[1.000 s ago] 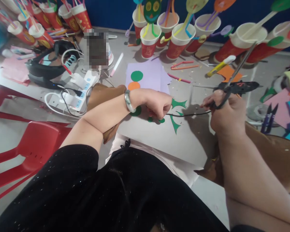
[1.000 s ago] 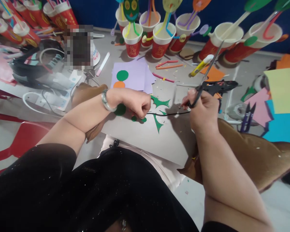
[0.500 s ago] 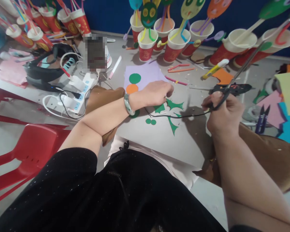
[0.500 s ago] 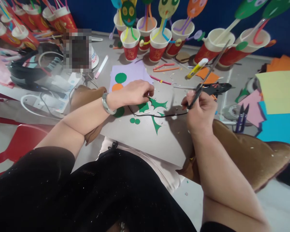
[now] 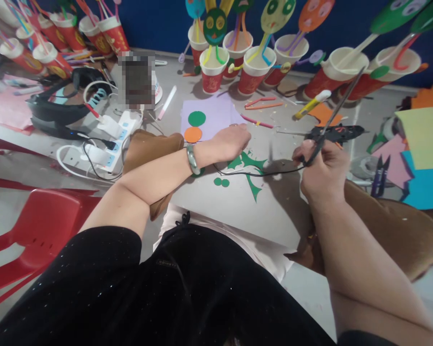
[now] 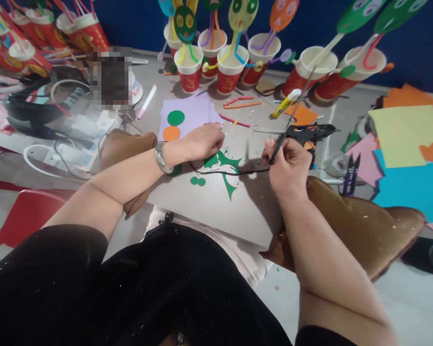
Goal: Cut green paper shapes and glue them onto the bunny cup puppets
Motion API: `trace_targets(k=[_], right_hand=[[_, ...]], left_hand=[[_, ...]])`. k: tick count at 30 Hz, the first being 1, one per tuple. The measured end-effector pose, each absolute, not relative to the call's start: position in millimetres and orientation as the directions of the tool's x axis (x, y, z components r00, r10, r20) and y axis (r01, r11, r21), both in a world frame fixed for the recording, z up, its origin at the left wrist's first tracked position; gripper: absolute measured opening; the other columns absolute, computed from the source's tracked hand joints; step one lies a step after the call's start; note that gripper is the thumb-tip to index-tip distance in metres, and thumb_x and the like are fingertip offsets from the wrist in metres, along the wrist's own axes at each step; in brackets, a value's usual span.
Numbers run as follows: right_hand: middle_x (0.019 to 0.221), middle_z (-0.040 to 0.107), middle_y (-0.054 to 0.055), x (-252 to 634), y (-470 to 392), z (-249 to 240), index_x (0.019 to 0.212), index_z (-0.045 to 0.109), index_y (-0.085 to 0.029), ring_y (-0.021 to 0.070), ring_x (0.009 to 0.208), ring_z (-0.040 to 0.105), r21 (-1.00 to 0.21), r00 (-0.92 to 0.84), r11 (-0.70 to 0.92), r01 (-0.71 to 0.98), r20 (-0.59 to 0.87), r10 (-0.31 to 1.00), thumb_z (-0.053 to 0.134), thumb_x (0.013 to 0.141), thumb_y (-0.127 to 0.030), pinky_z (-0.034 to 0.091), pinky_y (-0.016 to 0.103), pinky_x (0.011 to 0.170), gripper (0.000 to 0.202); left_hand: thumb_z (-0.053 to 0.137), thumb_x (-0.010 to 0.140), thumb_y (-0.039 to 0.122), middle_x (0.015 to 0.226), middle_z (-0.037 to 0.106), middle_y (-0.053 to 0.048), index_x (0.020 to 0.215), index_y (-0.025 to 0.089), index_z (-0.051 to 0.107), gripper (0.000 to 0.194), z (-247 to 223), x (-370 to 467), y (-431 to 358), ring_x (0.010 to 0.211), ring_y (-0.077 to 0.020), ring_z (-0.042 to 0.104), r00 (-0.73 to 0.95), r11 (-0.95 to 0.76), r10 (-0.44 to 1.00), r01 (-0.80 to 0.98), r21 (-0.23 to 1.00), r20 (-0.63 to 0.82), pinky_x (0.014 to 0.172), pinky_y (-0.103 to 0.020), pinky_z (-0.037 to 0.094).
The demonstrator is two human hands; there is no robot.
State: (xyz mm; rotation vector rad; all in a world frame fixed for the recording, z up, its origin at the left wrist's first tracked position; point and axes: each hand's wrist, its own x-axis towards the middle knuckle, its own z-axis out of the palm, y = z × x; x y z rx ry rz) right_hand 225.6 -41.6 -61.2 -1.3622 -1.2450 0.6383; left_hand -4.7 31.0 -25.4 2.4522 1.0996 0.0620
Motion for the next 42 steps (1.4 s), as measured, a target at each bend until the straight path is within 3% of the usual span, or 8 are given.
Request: trace_targets(k=[4,9,17,20,28,32,36,42], right_hand=[[0.056,0.059,-0.002,226,-42,-61,0.06,0.064,-0.02,0.011,0.052,0.049,-0.941,0.33,0.176,0.288,0.27,0.905,0.078,0.084,-0.063,0.036,0.03,0.054,0.051],[0.056,0.057,-0.003,223,-40,-57,0.062,0.064,-0.02,0.0108,0.052,0.05,-0.985,0.394,0.117,0.126,0.158,0.906,0.082,0.076,-0.063,0.035,0.029,0.052,0.049],[0.057,0.059,-0.003,217,-40,-50,0.063,0.068,-0.019,0.0109,0.054,0.052,-0.999,0.422,0.04,0.007,0.039,0.906,0.088,0.064,-0.057,0.037,0.027,0.053,0.044],[0.058,0.061,-0.002,218,-41,-52,0.062,0.068,-0.02,0.0113,0.055,0.053,-0.999,0.395,0.032,-0.002,0.029,0.918,0.09,0.064,-0.057,0.038,0.027,0.054,0.043],[0.07,0.073,-0.003,216,-44,-46,0.064,0.074,-0.021,0.0094,0.057,0.054,-1.0,0.386,0.005,-0.009,0.001,0.922,0.1,0.046,-0.04,0.043,0.027,0.058,0.037],[0.068,0.072,-0.004,215,-46,-45,0.066,0.079,-0.022,0.01,0.057,0.06,-0.999,0.354,0.029,-0.024,0.018,0.935,0.102,0.046,-0.039,0.047,0.027,0.059,0.036],[0.06,0.067,-0.003,216,-46,-46,0.072,0.082,-0.022,0.0125,0.055,0.063,-0.989,0.294,0.076,-0.127,0.035,0.955,0.101,0.053,-0.058,0.05,0.028,0.057,0.044],[0.068,0.074,0.003,215,-46,-43,0.074,0.083,-0.021,0.0151,0.056,0.065,-0.981,0.298,0.055,-0.185,-0.003,0.954,0.1,0.056,-0.06,0.052,0.03,0.053,0.046]], left_hand=[[0.062,0.078,0.004,0.091,0.07,-0.007,0.08,0.013,0.071,0.013,-27,-6,39,0.089,-0.018,0.064,0.691,-0.49,0.72,0.579,0.651,-0.073,0.087,-0.034,0.051],[0.068,0.08,0.002,0.074,0.066,0.0,0.076,0.013,0.067,0.012,-11,-3,36,0.071,-0.007,0.057,0.674,-0.102,0.726,0.299,0.949,-0.134,0.074,-0.024,0.047],[0.067,0.095,0.006,0.069,0.064,0.003,0.083,0.013,0.063,0.014,9,1,24,0.047,0.0004,0.039,0.567,0.315,0.75,0.147,0.938,-0.341,0.048,-0.022,0.023],[0.066,0.095,0.005,0.071,0.066,0.001,0.081,0.013,0.063,0.016,5,2,25,0.051,-0.0012,0.045,0.578,0.254,0.769,0.118,0.96,-0.274,0.052,-0.021,0.031],[0.066,0.08,0.002,0.09,0.078,-0.002,0.079,0.015,0.075,0.016,-17,2,30,0.079,-0.0086,0.065,0.61,-0.335,0.77,0.132,0.933,0.19,0.078,-0.024,0.05],[0.065,0.084,0.005,0.103,0.077,-0.006,0.081,0.016,0.076,0.016,-22,2,31,0.093,-0.0118,0.069,0.57,-0.453,0.767,0.16,0.877,0.293,0.079,-0.025,0.051],[0.069,0.085,0.006,0.123,0.072,-0.009,0.082,0.018,0.076,0.013,-18,1,28,0.113,-0.0166,0.067,0.517,-0.533,0.776,0.229,0.815,0.362,0.093,-0.031,0.054],[0.067,0.094,0.015,0.125,0.069,-0.009,0.086,0.022,0.078,0.015,-7,-2,19,0.12,-0.0208,0.064,0.478,-0.604,0.771,0.34,0.721,0.421,0.104,-0.043,0.056]])
